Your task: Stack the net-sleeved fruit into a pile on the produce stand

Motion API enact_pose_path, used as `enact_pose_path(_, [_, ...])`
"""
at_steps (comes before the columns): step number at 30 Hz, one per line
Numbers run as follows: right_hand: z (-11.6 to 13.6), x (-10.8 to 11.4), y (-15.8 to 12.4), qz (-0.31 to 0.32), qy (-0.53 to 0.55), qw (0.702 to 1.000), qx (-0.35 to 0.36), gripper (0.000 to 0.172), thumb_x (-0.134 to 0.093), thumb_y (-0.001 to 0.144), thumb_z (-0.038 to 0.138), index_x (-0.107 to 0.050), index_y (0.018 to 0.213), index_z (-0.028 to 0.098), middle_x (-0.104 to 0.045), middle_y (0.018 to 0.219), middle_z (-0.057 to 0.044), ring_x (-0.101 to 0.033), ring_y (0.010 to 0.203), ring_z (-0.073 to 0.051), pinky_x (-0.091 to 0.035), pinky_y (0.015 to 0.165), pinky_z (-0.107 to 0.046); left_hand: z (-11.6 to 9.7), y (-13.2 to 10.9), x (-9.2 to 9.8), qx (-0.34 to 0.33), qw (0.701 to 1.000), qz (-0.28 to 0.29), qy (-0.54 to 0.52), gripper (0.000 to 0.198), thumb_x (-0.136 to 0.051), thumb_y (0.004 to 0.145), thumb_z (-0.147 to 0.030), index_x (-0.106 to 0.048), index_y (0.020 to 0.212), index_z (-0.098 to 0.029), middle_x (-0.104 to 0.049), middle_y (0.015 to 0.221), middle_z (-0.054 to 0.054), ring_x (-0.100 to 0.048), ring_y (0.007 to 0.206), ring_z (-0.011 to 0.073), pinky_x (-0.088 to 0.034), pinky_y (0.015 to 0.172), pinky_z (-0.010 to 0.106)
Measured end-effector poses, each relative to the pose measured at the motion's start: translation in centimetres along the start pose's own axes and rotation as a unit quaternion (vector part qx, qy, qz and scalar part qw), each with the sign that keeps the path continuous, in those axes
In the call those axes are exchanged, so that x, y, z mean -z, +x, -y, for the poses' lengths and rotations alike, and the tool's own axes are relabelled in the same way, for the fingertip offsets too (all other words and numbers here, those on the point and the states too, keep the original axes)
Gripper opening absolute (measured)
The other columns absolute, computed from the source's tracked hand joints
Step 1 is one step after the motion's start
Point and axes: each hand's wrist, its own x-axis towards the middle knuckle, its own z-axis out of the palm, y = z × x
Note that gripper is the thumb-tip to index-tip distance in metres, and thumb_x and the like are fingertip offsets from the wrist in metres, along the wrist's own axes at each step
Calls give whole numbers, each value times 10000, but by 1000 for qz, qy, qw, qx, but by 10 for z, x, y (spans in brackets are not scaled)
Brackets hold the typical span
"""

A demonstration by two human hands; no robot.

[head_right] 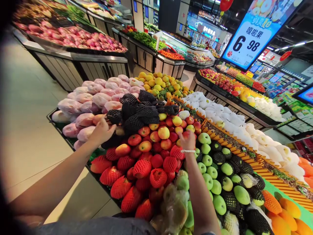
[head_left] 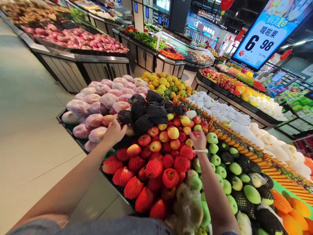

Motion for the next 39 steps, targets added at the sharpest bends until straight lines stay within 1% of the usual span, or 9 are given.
enact_pose_path(4, [-64, 84, 13, -80, -90, 981, -152, 663, -496, 956, 647, -650, 1305, 104, -720, 1280, -215, -708, 1055, -283, -559, 940, -418, 6, 0, -5, -39, 999, -16, -30, 752, -543, 1011, -337, -223, 1603, -1, -264, 1720, 276, -302, 1606, 350, -278, 1331, 586])
enact_pose_path(8, [-108, 126, -5, 14, -138, 968, -209, 457, -629, 892, 533, -743, 1125, 157, -793, 1053, -150, -742, 946, -280, -579, 907, -415, 12, 7, -15, -151, 982, 108, -23, 626, -459, 993, -281, -410, 1559, -17, -381, 1702, 204, -351, 1590, 279, -275, 1342, 518])
enact_pose_path(12, [-116, 111, -40, 157, -172, 951, -204, 437, -842, 742, 395, -770, 1121, 189, -807, 1064, -124, -755, 1068, -315, -563, 994, -418, 14, 10, -23, -151, 971, 185, -1, 670, -455, 977, -353, -442, 1543, 6, -510, 1611, 219, -494, 1487, 279, -354, 1305, 464])
enact_pose_path(20, [-106, 75, -48, 274, -209, 918, -198, 773, -823, 812, 308, -544, 1529, 232, -751, 1328, -129, -701, 1276, -295, -508, 1077, -368, 11, 2, -7, -166, 984, 53, 36, 747, -438, 983, -469, -385, 1586, -31, -386, 1664, 243, -313, 1612, 349, -268, 1346, 541])
enact_pose_path(27, [-89, 58, -53, 189, -234, 917, -262, 959, -943, 687, 482, -534, 1485, 142, -691, 1366, -258, -688, 1272, -392, -534, 1045, -459, -5, -30, 8, -78, 997, 7, 17, 855, -500, 988, -492, -213, 1673, -68, 90, 1753, 286, -44, 1665, 471, -211, 1345, 634])
enact_pose_path(31, [-83, 76, -62, 111, -190, 936, -274, 918, -929, 679, 486, -558, 1445, 142, -730, 1277, -231, -703, 1226, -394, -541, 1051, -484, -14, -54, 30, -103, 994, -31, -1, 846, -559, 978, -483, -217, 1696, -193, 65, 1773, 212, -257, 1618, 466, -264, 1342, 622])
enact_pose_path(34, [-82, 106, -67, 43, -135, 944, -299, 852, -818, 765, 619, -574, 1405, 112, -741, 1210, -245, -722, 1156, -400, -570, 1008, -528, -27, -71, 45, -137, 989, -59, -6, 859, -600, 954, -465, -229, 1695, -237, 30, 1784, 166, -239, 1633, 430, -273, 1351, 603])
enact_pose_path(37, [-77, 136, -77, 19, -44, 953, -298, 728, -449, 957, 747, -638, 1299, 133, -773, 1058, -191, -769, 965, -317, -639, 841, -445, -55, -91, 47, -168, 981, -86, -37, 832, -627, 947, -442, -270, 1669, -235, -55, 1774, 162, -223, 1639, 409, -261, 1358, 607])
enact_pose_path(39, [-65, 148, -89, 13, 7, 963, -269, 861, -118, 1002, 761, -686, 1198, 143, -775, 960, -178, -777, 850, -280, -648, 747, -402, -86, -112, 37, -196, 972, -96, -83, 776, -626, 964, -421, -302, 1646, -238, -154, 1748, 171, -227, 1635, 408, -241, 1356, 633])
